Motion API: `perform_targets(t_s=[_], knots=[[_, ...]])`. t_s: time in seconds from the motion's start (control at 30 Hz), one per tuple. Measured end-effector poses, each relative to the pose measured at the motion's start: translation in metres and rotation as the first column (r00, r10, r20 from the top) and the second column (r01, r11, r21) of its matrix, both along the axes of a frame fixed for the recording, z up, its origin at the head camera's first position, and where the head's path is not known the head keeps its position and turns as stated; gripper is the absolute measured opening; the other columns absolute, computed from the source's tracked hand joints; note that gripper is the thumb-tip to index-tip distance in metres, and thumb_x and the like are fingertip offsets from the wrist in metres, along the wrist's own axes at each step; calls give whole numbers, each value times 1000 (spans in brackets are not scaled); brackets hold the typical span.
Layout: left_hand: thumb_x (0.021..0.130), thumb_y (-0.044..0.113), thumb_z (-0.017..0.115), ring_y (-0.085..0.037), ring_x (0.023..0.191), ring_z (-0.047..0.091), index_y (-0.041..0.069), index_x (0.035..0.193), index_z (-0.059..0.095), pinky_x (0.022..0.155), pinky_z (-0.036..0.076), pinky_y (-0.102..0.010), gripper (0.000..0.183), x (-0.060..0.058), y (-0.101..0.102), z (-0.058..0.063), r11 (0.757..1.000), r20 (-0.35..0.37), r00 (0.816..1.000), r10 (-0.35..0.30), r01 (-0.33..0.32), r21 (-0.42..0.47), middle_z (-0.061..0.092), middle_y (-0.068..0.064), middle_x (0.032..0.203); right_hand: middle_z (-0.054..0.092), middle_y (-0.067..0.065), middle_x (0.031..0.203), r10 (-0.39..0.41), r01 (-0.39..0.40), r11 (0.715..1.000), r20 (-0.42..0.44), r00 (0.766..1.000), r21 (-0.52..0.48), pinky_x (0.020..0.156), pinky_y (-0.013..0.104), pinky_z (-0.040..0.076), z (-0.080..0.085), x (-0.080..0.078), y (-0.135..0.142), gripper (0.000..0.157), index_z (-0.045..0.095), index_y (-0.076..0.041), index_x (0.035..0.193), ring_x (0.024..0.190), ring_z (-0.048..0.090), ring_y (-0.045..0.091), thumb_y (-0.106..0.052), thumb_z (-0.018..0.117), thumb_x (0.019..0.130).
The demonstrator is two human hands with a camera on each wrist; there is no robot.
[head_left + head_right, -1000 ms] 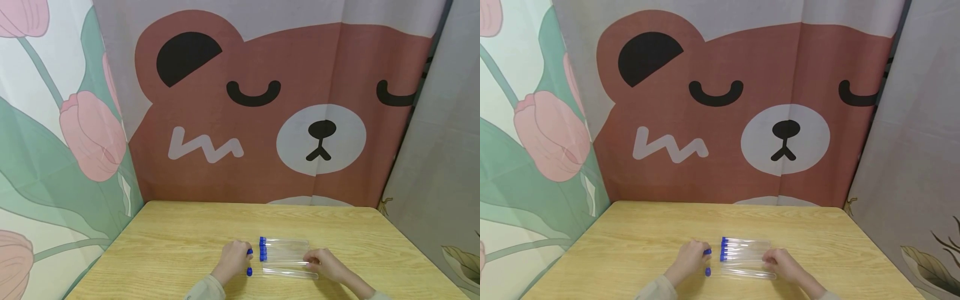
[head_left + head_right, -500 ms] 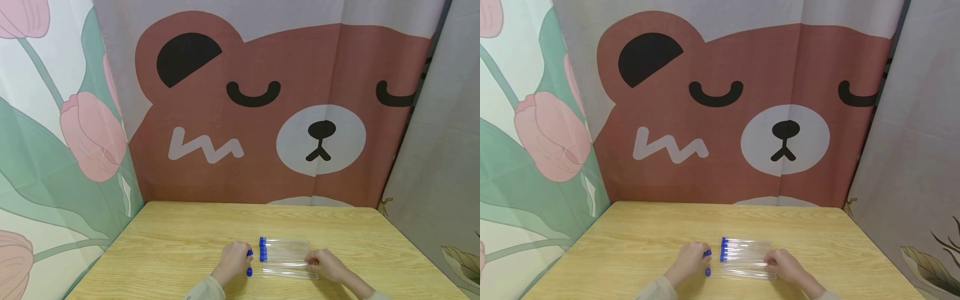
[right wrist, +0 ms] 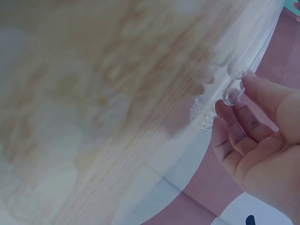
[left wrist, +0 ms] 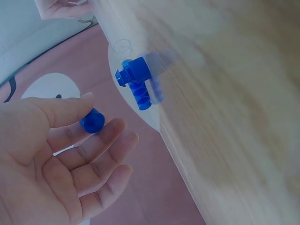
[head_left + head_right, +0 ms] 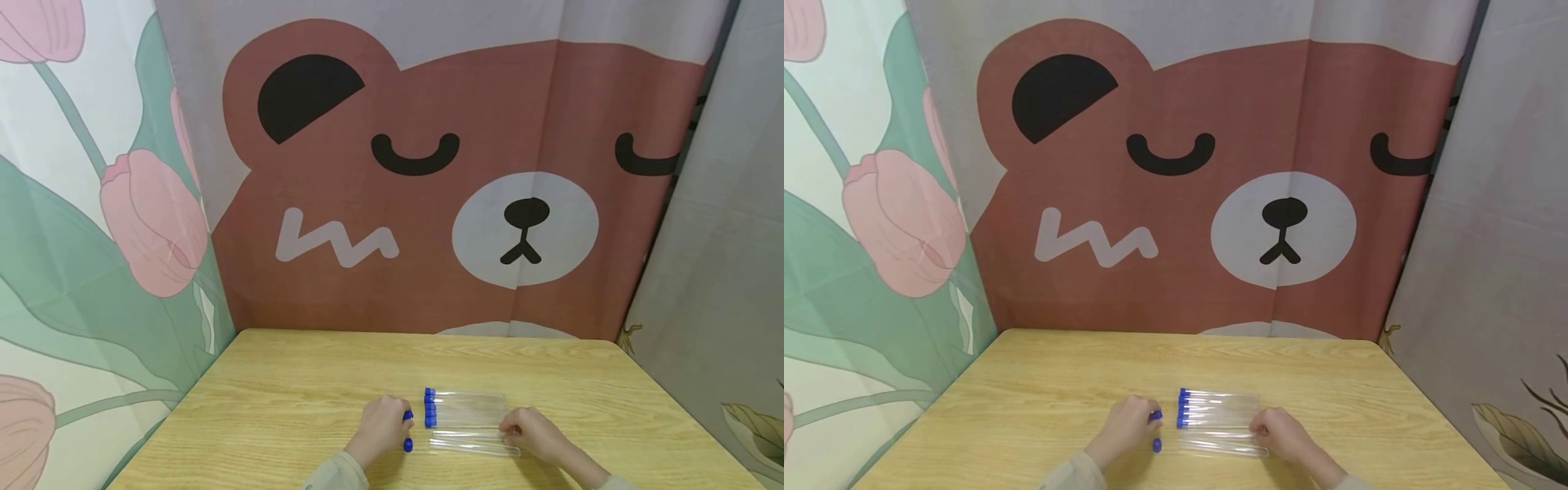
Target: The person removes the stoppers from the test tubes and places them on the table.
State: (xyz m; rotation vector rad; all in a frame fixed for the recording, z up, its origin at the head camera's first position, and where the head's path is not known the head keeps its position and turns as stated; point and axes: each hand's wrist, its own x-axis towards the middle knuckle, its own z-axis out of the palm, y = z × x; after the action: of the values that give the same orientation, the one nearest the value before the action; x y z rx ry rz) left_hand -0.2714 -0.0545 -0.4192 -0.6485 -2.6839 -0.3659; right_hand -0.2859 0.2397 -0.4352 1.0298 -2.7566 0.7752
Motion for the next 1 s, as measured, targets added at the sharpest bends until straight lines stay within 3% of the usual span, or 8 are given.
perform_targets(t_s=[0.33, 0.63, 0.87, 1.0], knots=[[74, 18, 71, -3, 48, 38, 14, 67, 64, 42, 32, -20, 11, 2, -1, 1, 1000, -5, 1000, 2, -2, -10, 49, 10, 57, 65, 8, 79, 35, -35, 999, 34, 999, 4, 54, 20, 45, -1, -2, 0, 11, 67, 3, 81, 65, 52, 2, 5, 68, 70], [74, 19, 71, -3, 48, 39, 14, 67, 64, 42, 32, -21, 12, -1, -1, -1, 1000, -1, 1000, 2, -2, -12, 50, 9, 57, 61, -4, 71, 39, -39, 999, 40, 998, 6, 48, 20, 41, -1, -3, 0, 10, 68, -2, 76, 58, 42, -2, 7, 67, 71], [74, 19, 72, -3, 48, 39, 14, 67, 64, 42, 33, -21, 12, -1, -1, -3, 1000, -7, 1000, 3, -3, -13, 49, 10, 57, 63, 0, 74, 51, -51, 999, 23, 998, 4, 49, 20, 41, -3, -3, 0, 11, 68, 0, 77, 60, 43, -1, 8, 67, 70], [74, 19, 72, -3, 48, 39, 14, 67, 64, 42, 32, -21, 12, -1, -1, -3, 1000, -12, 1000, 4, -4, -17, 48, 10, 58, 60, -5, 70, 60, -60, 998, 19, 998, -7, 48, 19, 40, -4, -5, 0, 11, 68, -1, 75, 59, 40, -1, 8, 67, 69]])
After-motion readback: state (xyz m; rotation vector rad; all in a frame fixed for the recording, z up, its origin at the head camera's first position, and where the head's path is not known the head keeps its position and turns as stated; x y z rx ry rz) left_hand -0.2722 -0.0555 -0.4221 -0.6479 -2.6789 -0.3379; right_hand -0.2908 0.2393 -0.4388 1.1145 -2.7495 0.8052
